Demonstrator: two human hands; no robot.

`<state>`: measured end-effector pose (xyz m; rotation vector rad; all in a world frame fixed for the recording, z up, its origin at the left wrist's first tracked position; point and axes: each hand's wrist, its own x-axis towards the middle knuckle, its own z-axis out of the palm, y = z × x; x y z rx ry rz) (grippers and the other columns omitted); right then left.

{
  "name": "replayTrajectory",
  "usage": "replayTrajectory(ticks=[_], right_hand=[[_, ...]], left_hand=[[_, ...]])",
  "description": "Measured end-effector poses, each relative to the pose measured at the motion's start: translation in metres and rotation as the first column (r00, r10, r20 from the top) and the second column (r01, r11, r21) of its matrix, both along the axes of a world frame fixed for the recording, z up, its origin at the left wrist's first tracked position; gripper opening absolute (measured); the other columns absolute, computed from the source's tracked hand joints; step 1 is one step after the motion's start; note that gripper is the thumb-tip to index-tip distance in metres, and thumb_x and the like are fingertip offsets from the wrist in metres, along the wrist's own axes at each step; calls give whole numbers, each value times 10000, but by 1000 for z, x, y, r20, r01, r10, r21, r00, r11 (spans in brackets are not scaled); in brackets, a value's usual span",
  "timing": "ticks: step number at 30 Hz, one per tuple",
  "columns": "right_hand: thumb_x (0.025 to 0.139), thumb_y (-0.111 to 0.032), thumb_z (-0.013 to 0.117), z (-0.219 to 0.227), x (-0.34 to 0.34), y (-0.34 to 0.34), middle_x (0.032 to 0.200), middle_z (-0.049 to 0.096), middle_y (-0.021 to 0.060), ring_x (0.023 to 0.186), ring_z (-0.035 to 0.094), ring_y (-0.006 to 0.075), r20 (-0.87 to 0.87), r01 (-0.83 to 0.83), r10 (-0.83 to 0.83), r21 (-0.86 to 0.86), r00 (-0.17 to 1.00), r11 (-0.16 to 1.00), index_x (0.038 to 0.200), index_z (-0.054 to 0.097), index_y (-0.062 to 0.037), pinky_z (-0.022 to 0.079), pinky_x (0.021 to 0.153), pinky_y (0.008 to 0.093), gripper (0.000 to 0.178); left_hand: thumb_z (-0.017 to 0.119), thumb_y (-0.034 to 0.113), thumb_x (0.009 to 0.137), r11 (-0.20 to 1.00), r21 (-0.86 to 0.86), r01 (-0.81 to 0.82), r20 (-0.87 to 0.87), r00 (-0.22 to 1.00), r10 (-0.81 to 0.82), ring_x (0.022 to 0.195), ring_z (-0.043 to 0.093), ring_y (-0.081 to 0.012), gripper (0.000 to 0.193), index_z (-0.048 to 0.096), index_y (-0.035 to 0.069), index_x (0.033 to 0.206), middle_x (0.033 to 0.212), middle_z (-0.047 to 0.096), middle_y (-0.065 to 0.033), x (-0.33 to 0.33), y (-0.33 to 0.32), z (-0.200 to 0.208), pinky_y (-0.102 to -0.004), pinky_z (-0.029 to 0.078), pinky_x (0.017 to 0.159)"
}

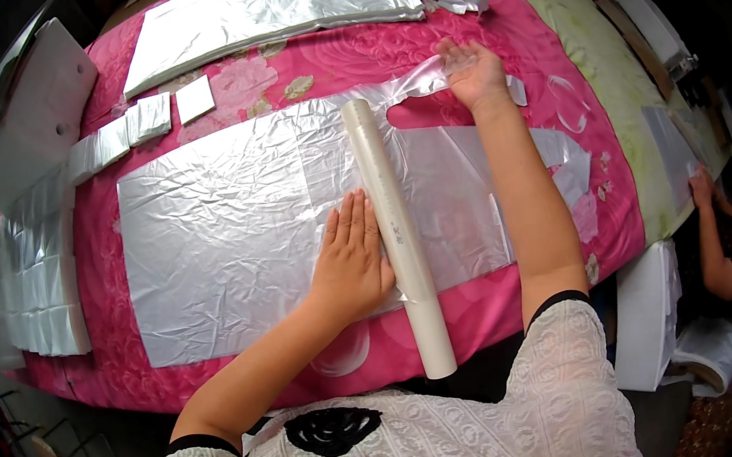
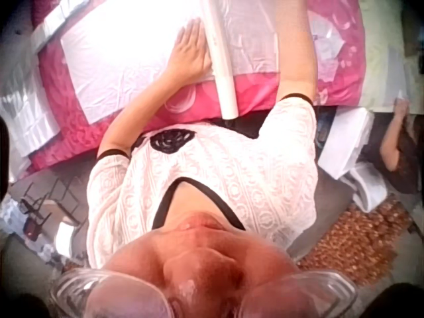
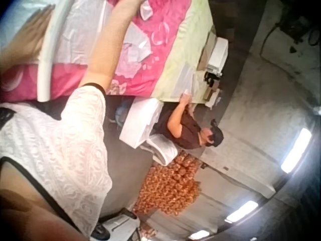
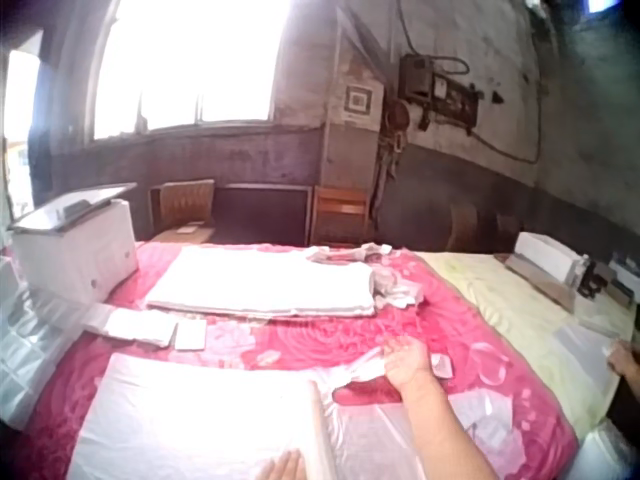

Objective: The person wraps small rectangular items in clear plastic film on a pink floral tablecloth. They unroll the film, place an item, fold the film over, and smooth it with a white cylindrical roller. The wrapped items are stacked on the table.

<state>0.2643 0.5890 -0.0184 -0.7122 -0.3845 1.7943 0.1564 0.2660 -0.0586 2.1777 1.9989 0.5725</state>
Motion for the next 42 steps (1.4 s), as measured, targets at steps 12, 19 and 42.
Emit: replayTrajectory(ticks=[12, 19, 42], right_hand=[[938, -202, 413, 115, -8, -16, 1109, 591, 190, 1003, 580, 272, 172, -57, -23, 445, 985, 894, 1187, 442, 56, 465, 851, 400, 360], [881, -351, 525, 33, -214, -250, 1264, 461, 300, 1192, 456, 371, 858, -845, -13, 508, 514, 168, 1376, 251, 73, 359, 998, 382, 708], [854, -391, 535, 7, 67, -231, 1395, 395, 142, 1296, 354, 345, 831, -965, -497, 256, 250, -57, 1305, 470, -61, 279, 1065, 427, 563]], left_hand=[[391, 242, 796, 1000, 19, 6, 15, 1000, -7, 1356, 196, -412, 687, 243, -157, 1336, 1418, 237, -316, 1, 1, 0, -471, 118, 1121], [399, 274, 842, 938, 346, 20, 85, 995, -52, 1320, 290, -418, 637, 310, -156, 1304, 1392, 308, -302, -1, 1, -12, -506, 178, 1100], [598, 462, 723, 995, -36, 95, 79, 993, -92, 1387, 99, -387, 934, 234, -112, 1364, 1467, 137, -278, -21, -22, 22, -470, 82, 1125]])
